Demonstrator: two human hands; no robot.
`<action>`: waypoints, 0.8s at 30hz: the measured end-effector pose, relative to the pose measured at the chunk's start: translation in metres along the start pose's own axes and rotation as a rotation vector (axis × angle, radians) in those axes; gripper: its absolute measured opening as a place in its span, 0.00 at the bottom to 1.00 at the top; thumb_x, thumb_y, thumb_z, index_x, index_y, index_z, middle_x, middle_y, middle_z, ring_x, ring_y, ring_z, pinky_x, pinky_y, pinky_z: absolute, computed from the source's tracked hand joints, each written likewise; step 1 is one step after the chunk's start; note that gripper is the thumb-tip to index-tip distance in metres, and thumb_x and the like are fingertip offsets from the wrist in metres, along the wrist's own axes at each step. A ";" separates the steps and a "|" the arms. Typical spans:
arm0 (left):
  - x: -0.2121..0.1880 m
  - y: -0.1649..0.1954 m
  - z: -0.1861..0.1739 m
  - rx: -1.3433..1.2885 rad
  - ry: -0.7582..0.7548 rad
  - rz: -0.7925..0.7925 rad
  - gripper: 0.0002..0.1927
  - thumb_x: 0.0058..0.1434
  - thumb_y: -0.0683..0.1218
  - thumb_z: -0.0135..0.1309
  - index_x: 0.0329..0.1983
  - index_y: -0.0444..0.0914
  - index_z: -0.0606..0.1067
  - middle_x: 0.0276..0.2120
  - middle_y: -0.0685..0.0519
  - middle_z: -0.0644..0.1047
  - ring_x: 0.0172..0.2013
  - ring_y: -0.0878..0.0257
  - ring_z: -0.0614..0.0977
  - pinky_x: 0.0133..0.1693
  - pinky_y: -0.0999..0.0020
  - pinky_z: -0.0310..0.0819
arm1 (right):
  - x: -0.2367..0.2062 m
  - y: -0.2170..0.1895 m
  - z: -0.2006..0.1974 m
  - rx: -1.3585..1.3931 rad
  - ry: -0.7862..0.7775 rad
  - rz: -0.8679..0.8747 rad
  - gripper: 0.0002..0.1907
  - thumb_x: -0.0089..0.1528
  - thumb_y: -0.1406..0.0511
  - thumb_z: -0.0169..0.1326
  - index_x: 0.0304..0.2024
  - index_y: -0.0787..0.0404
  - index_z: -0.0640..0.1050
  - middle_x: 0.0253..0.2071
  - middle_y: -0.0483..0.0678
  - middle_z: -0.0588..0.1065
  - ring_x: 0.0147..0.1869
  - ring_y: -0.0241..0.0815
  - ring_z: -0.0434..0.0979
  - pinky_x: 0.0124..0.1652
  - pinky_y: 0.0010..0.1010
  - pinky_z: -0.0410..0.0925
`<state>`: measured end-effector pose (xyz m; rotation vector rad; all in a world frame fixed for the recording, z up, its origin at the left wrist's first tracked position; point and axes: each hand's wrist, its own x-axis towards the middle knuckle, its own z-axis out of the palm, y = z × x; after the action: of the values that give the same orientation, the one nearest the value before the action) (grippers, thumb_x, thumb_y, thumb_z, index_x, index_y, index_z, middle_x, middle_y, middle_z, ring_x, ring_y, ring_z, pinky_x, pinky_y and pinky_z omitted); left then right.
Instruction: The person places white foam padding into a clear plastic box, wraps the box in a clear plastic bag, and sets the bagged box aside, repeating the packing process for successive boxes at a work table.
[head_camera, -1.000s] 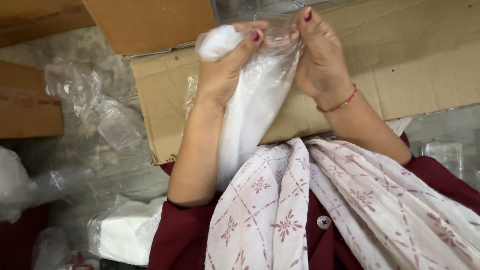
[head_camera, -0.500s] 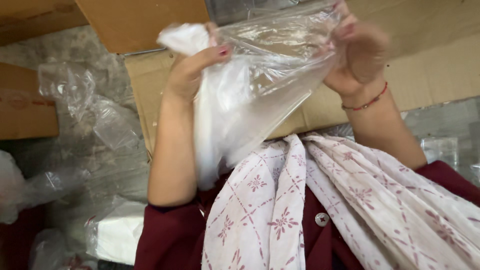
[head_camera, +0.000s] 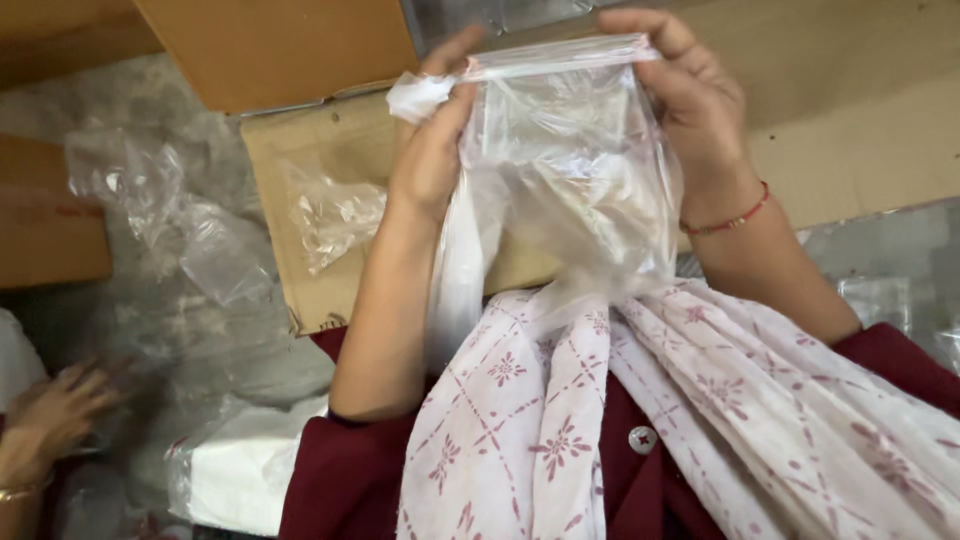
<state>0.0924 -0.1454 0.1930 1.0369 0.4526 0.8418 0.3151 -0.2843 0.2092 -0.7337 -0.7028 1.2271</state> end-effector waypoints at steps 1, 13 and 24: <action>-0.004 0.004 0.004 0.042 0.037 0.028 0.15 0.69 0.43 0.51 0.58 0.39 0.74 0.48 0.56 0.80 0.49 0.68 0.79 0.52 0.72 0.74 | -0.002 -0.002 0.006 -0.085 0.017 -0.048 0.15 0.75 0.70 0.47 0.63 0.68 0.73 0.53 0.54 0.77 0.53 0.38 0.77 0.56 0.30 0.71; 0.010 -0.015 -0.073 0.407 0.101 0.197 0.10 0.71 0.42 0.53 0.51 0.30 0.77 0.45 0.53 0.83 0.43 0.68 0.82 0.46 0.75 0.78 | 0.016 0.041 0.045 0.048 -0.126 0.459 0.21 0.73 0.57 0.48 0.56 0.69 0.78 0.43 0.48 0.81 0.26 0.26 0.72 0.24 0.20 0.66; -0.116 0.150 -0.120 0.483 0.534 0.170 0.07 0.73 0.38 0.60 0.53 0.35 0.78 0.41 0.52 0.80 0.34 0.68 0.75 0.34 0.75 0.65 | 0.162 0.002 0.002 -0.952 -0.231 0.019 0.20 0.70 0.53 0.60 0.56 0.60 0.79 0.50 0.47 0.80 0.50 0.34 0.80 0.48 0.29 0.73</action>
<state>-0.1200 -0.1322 0.2647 1.3008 1.0695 1.2010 0.3445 -0.1257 0.2216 -1.3794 -1.5113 0.9613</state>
